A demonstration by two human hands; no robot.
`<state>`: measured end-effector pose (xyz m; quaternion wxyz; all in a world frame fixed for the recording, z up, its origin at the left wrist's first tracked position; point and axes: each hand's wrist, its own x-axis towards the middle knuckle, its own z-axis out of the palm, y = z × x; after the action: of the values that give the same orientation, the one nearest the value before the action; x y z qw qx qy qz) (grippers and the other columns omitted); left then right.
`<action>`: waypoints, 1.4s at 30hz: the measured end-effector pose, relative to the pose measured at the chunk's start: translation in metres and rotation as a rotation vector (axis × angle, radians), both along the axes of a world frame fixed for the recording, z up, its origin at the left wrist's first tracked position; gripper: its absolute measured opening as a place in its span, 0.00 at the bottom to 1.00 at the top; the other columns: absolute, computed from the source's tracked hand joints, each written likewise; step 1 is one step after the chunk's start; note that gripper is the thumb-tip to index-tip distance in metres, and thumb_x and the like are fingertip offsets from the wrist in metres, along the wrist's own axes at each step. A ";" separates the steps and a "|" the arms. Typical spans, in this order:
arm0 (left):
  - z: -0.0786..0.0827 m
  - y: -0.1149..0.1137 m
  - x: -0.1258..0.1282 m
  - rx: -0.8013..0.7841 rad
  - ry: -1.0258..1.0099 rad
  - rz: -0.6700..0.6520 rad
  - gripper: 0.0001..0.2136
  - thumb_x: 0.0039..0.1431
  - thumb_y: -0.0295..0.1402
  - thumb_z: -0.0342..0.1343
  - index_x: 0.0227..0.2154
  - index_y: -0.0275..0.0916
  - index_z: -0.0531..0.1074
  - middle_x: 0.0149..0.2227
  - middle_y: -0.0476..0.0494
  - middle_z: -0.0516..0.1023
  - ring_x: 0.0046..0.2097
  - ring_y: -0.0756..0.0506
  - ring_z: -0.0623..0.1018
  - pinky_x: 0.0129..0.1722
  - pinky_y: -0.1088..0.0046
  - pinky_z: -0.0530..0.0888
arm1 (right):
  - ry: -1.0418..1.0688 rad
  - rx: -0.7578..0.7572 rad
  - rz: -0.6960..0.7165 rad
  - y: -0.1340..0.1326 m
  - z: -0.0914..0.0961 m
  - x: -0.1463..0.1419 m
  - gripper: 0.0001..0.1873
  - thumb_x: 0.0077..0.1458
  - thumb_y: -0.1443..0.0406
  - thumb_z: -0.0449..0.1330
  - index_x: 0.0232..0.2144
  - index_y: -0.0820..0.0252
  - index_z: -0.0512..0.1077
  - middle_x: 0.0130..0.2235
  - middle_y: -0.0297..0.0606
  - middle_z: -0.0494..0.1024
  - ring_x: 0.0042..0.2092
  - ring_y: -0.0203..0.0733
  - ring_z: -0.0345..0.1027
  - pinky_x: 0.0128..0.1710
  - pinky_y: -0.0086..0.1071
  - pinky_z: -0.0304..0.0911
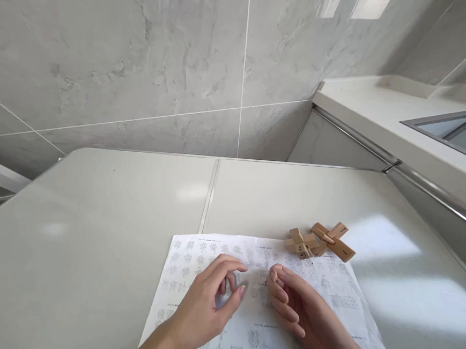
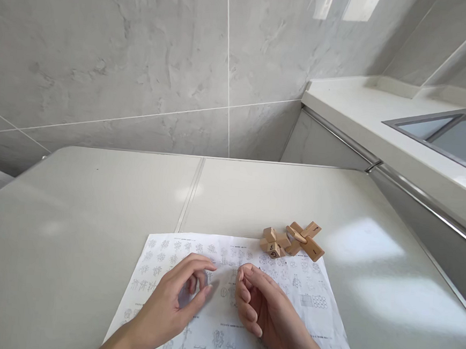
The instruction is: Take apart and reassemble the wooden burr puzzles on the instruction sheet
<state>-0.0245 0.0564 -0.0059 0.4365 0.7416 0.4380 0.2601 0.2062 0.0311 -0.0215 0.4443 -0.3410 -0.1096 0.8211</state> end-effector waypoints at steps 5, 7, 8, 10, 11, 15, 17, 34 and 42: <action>0.001 0.000 0.000 -0.013 -0.006 -0.003 0.12 0.76 0.32 0.54 0.57 0.52 0.73 0.52 0.45 0.78 0.39 0.47 0.78 0.39 0.69 0.78 | 0.005 0.000 -0.002 -0.001 -0.002 0.001 0.16 0.64 0.55 0.73 0.32 0.58 0.75 0.27 0.26 0.65 0.22 0.28 0.47 0.15 0.19 0.51; 0.002 0.000 0.000 -0.028 -0.006 -0.007 0.12 0.77 0.33 0.54 0.57 0.52 0.73 0.52 0.44 0.78 0.39 0.47 0.77 0.39 0.69 0.77 | 0.013 0.004 -0.002 -0.001 -0.003 0.001 0.16 0.64 0.55 0.73 0.32 0.58 0.76 0.27 0.26 0.65 0.22 0.28 0.47 0.15 0.19 0.51; 0.002 0.000 0.000 -0.032 -0.005 -0.009 0.12 0.77 0.33 0.53 0.57 0.51 0.73 0.53 0.44 0.78 0.39 0.47 0.77 0.39 0.69 0.77 | 0.017 0.004 -0.003 0.000 -0.003 0.001 0.16 0.64 0.55 0.73 0.32 0.58 0.76 0.27 0.26 0.65 0.22 0.28 0.47 0.15 0.19 0.51; 0.003 0.000 0.000 -0.034 -0.003 -0.011 0.11 0.77 0.33 0.53 0.57 0.51 0.72 0.53 0.44 0.77 0.39 0.47 0.77 0.39 0.69 0.77 | 0.021 0.001 -0.006 0.000 -0.003 0.001 0.16 0.64 0.55 0.73 0.32 0.58 0.76 0.27 0.26 0.65 0.22 0.28 0.47 0.15 0.19 0.51; 0.003 0.001 0.000 -0.033 -0.002 -0.011 0.11 0.77 0.33 0.53 0.57 0.51 0.72 0.53 0.44 0.77 0.40 0.47 0.77 0.39 0.69 0.77 | 0.020 0.000 -0.008 0.001 -0.002 0.000 0.16 0.64 0.56 0.73 0.32 0.59 0.76 0.27 0.26 0.65 0.22 0.28 0.47 0.15 0.19 0.51; 0.003 0.001 0.000 -0.028 -0.005 -0.011 0.11 0.77 0.33 0.53 0.57 0.51 0.73 0.53 0.44 0.78 0.39 0.47 0.77 0.40 0.69 0.77 | 0.020 -0.001 -0.009 0.002 0.000 0.000 0.16 0.64 0.56 0.73 0.32 0.59 0.76 0.27 0.26 0.65 0.22 0.28 0.47 0.15 0.19 0.51; 0.002 0.001 0.000 -0.026 -0.008 -0.010 0.11 0.77 0.33 0.54 0.57 0.51 0.73 0.52 0.44 0.78 0.39 0.47 0.77 0.39 0.69 0.77 | 0.023 0.006 -0.008 0.002 0.000 0.000 0.16 0.65 0.56 0.73 0.32 0.59 0.76 0.27 0.26 0.65 0.22 0.28 0.47 0.15 0.18 0.51; 0.002 -0.001 -0.001 -0.065 -0.014 -0.011 0.11 0.77 0.34 0.53 0.57 0.53 0.72 0.54 0.46 0.77 0.41 0.47 0.78 0.42 0.68 0.77 | 0.593 0.145 -0.312 0.003 -0.012 0.034 0.31 0.72 0.45 0.61 0.24 0.55 0.59 0.19 0.18 0.49 0.18 0.27 0.38 0.17 0.25 0.41; 0.000 -0.001 -0.002 -0.067 -0.011 -0.016 0.11 0.77 0.33 0.52 0.57 0.52 0.72 0.55 0.46 0.76 0.41 0.47 0.78 0.42 0.68 0.77 | 0.802 0.127 -0.465 0.010 -0.010 0.052 0.33 0.73 0.45 0.60 0.23 0.52 0.52 0.18 0.17 0.47 0.17 0.28 0.40 0.16 0.26 0.39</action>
<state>-0.0262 0.0558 -0.0055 0.4655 0.7286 0.4384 0.2456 0.2585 0.0410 -0.0317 0.6439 0.0156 0.1001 0.7584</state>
